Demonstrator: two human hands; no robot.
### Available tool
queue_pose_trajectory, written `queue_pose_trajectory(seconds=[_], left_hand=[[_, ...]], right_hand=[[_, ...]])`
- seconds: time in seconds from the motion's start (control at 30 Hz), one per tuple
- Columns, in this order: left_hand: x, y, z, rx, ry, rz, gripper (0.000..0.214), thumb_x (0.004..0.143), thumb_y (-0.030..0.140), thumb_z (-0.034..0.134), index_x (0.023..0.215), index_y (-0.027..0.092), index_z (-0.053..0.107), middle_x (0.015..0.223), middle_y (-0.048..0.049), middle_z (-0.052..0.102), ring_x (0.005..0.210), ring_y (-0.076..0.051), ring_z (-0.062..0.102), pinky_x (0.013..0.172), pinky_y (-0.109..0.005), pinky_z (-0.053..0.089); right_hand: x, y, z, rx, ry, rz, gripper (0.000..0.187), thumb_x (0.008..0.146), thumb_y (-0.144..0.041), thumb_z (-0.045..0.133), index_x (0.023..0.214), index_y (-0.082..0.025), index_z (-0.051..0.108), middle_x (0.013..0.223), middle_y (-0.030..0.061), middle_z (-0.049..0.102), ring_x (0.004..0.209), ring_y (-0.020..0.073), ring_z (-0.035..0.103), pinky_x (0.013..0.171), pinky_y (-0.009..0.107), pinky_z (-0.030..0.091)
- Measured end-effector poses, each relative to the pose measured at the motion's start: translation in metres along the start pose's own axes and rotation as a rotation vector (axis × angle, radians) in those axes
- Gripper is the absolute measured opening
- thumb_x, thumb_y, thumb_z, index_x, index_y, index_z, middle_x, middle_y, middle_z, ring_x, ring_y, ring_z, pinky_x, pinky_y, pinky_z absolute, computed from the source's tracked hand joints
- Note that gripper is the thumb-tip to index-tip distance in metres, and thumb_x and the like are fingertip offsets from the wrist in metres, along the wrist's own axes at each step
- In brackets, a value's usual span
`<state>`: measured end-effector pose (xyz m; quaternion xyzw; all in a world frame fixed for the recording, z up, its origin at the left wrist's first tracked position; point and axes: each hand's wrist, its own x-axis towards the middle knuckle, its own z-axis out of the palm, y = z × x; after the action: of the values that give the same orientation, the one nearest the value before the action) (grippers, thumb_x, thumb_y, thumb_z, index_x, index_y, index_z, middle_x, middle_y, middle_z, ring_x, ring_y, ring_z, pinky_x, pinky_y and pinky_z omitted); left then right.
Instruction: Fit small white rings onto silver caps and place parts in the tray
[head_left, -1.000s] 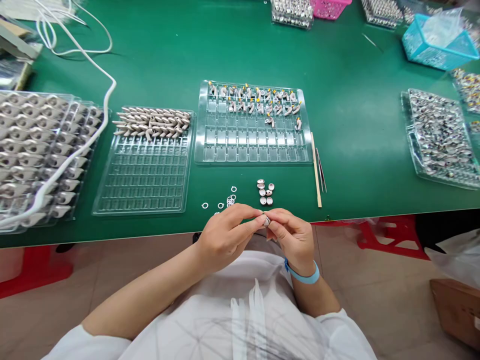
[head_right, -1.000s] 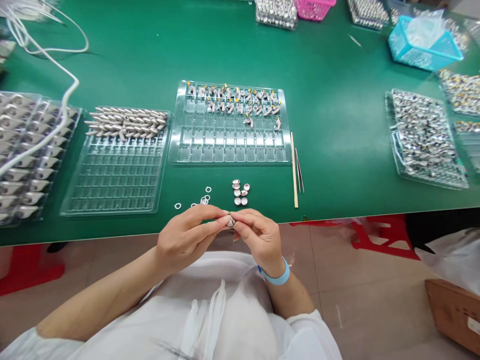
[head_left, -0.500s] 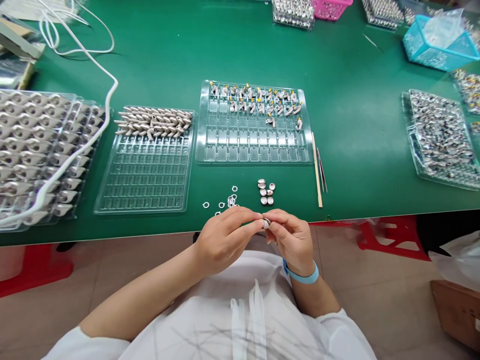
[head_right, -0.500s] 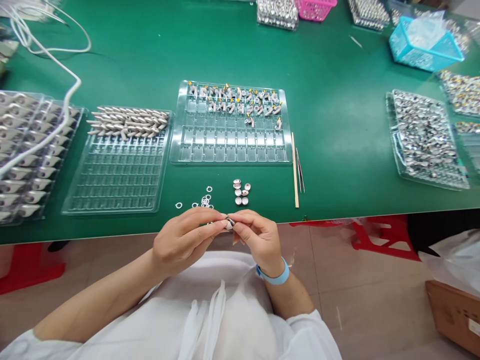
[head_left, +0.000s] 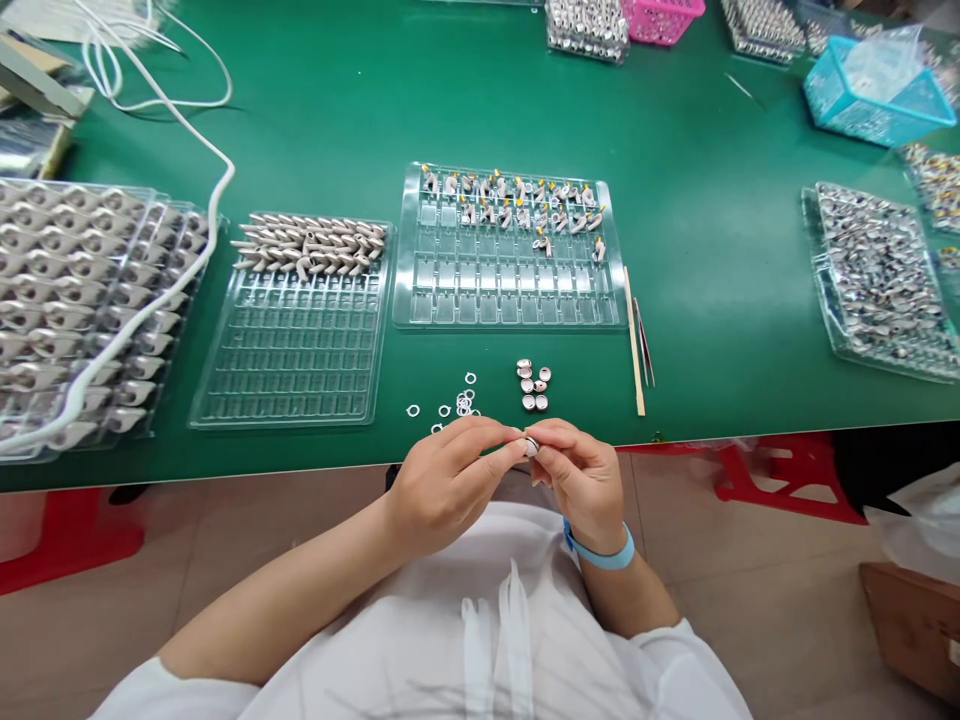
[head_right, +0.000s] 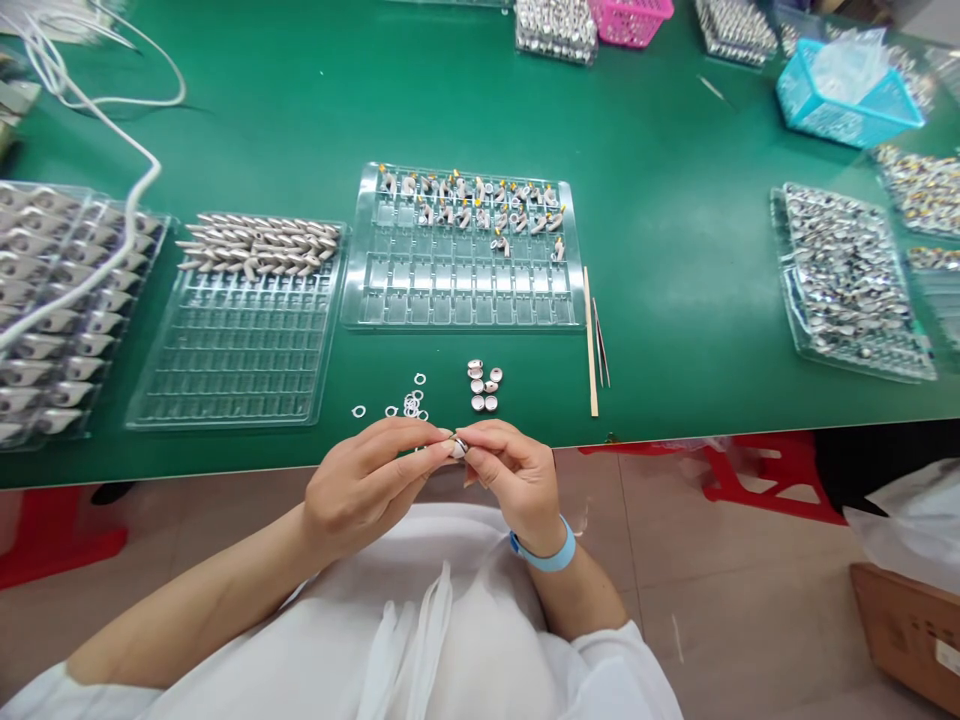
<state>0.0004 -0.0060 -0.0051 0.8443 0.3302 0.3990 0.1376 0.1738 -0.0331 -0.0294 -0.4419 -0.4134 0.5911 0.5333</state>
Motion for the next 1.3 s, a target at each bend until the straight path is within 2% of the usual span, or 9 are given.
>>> queue_pose_trajectory(seconds=[0.57,0.8,0.97,1.3], left_hand=[[0.0009,0.0010,0.0007,-0.036,0.022,-0.005,0.029,0.079,-0.001,0.055,0.102,0.015,0.063,0.091,-0.0095,0.069,0.083,-0.017,0.064,0.070,-0.028,0.055],[-0.0002,0.0015,0.0014,-0.057,0.022,-0.037,0.027,0.083,0.003,0.051,0.103,0.018,0.061,0.091,-0.0079,0.069,0.082,-0.015,0.064,0.069,-0.027,0.055],[0.0000,0.0030,0.0016,-0.063,0.039,-0.029,0.028,0.082,0.001,0.052,0.103,0.016,0.061,0.091,-0.0092,0.069,0.083,-0.016,0.064,0.070,-0.029,0.055],[-0.0042,0.0057,0.0040,-0.084,0.081,-0.073,0.027,0.082,0.002,0.054,0.103,0.017,0.061,0.092,-0.0094,0.069,0.083,-0.016,0.065,0.069,-0.028,0.055]], right_hand=[[0.0019,-0.0019,-0.0020,0.010,-0.049,-0.054,0.020,0.082,-0.016,0.063,0.097,-0.027,0.071,0.094,0.0037,0.065,0.065,0.0107,0.062,0.049,0.024,0.056],[0.0014,-0.0072,-0.0033,-0.081,-0.084,-0.134,0.027,0.083,-0.011,0.060,0.101,-0.028,0.070,0.098,0.0036,0.066,0.071,0.0111,0.062,0.052,0.023,0.056],[0.0008,-0.0054,-0.0049,-0.121,-0.087,-0.169,0.027,0.083,-0.011,0.060,0.103,-0.028,0.069,0.099,0.0040,0.066,0.075,0.0126,0.064,0.052,0.023,0.057],[0.0005,-0.0042,-0.0062,-0.156,-0.130,-0.267,0.038,0.082,-0.005,0.059,0.108,-0.031,0.067,0.102,0.0035,0.066,0.073,0.0118,0.064,0.053,0.023,0.058]])
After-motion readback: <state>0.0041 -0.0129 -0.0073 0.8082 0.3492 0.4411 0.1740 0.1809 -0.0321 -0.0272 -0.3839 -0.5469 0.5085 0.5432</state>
